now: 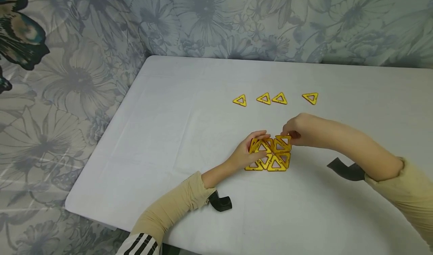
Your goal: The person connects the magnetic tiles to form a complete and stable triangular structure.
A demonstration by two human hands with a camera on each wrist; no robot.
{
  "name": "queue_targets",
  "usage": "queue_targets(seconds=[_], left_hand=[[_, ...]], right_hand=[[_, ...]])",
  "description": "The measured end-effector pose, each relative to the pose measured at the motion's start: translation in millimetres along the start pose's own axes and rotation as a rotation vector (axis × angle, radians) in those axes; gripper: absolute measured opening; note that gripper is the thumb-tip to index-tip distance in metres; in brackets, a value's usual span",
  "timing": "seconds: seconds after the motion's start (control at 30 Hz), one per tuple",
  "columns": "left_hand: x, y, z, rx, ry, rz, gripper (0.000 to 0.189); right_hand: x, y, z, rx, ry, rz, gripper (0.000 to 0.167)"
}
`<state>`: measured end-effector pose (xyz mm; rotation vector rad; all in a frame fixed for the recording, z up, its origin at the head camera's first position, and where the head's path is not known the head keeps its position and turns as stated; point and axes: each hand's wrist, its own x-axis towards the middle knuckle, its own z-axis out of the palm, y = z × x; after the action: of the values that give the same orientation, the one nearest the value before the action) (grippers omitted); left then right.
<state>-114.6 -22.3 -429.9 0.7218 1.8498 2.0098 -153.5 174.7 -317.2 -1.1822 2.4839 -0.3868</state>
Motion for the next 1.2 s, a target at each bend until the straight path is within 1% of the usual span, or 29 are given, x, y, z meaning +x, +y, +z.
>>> queue_targets(seconds=[0.03, 0.27, 0.43, 0.53, 0.6, 0.7, 0.77, 0.83, 0.93, 1.1, 1.2], left_hand=[[0.4, -3.3, -0.2, 0.009, 0.002, 0.002, 0.053], [0.6, -3.8, 0.0, 0.011, 0.0, 0.018, 0.053], [0.6, -3.9, -0.1, 0.029, -0.005, 0.021, 0.053], [0.3, -1.4, 0.2, 0.034, -0.009, 0.025, 0.053], [-0.6, 5.6, 1.1, 0.036, -0.008, 0.025, 0.052], [-2.3, 17.4, 2.6, 0.047, -0.003, 0.026, 0.049], [-3.3, 24.6, 3.8, 0.056, 0.004, 0.011, 0.048], [-4.1, 27.2, 4.7, 0.063, 0.013, -0.002, 0.046], [-4.4, 27.7, 5.8, 0.076, 0.025, -0.018, 0.045], [-4.7, 26.9, 6.6, 0.098, 0.027, -0.006, 0.046], [-4.7, 27.0, 6.9, 0.108, 0.021, 0.003, 0.047]], right_hand=[[-0.2, 0.0, 0.4, 0.006, 0.0, 0.002, 0.018], [-1.9, 1.9, 3.4, 0.057, 0.027, -0.008, 0.019], [-4.1, 0.8, 6.0, 0.09, 0.035, 0.027, 0.019], [-5.7, -1.1, 7.6, 0.109, 0.034, 0.048, 0.02], [-6.4, -2.5, 9.4, 0.113, 0.047, 0.048, 0.021], [-6.3, -4.7, 13.7, 0.097, 0.083, 0.04, 0.022], [-6.3, -6.9, 17.6, 0.069, 0.117, 0.041, 0.023], [-6.4, -9.5, 21.3, 0.037, 0.147, 0.042, 0.024], [-7.1, -14.2, 25.7, -0.008, 0.19, 0.045, 0.022], [-9.4, -20.5, 30.1, -0.034, 0.231, 0.048, 0.022], [-11.2, -22.7, 32.4, -0.037, 0.255, 0.033, 0.023]])
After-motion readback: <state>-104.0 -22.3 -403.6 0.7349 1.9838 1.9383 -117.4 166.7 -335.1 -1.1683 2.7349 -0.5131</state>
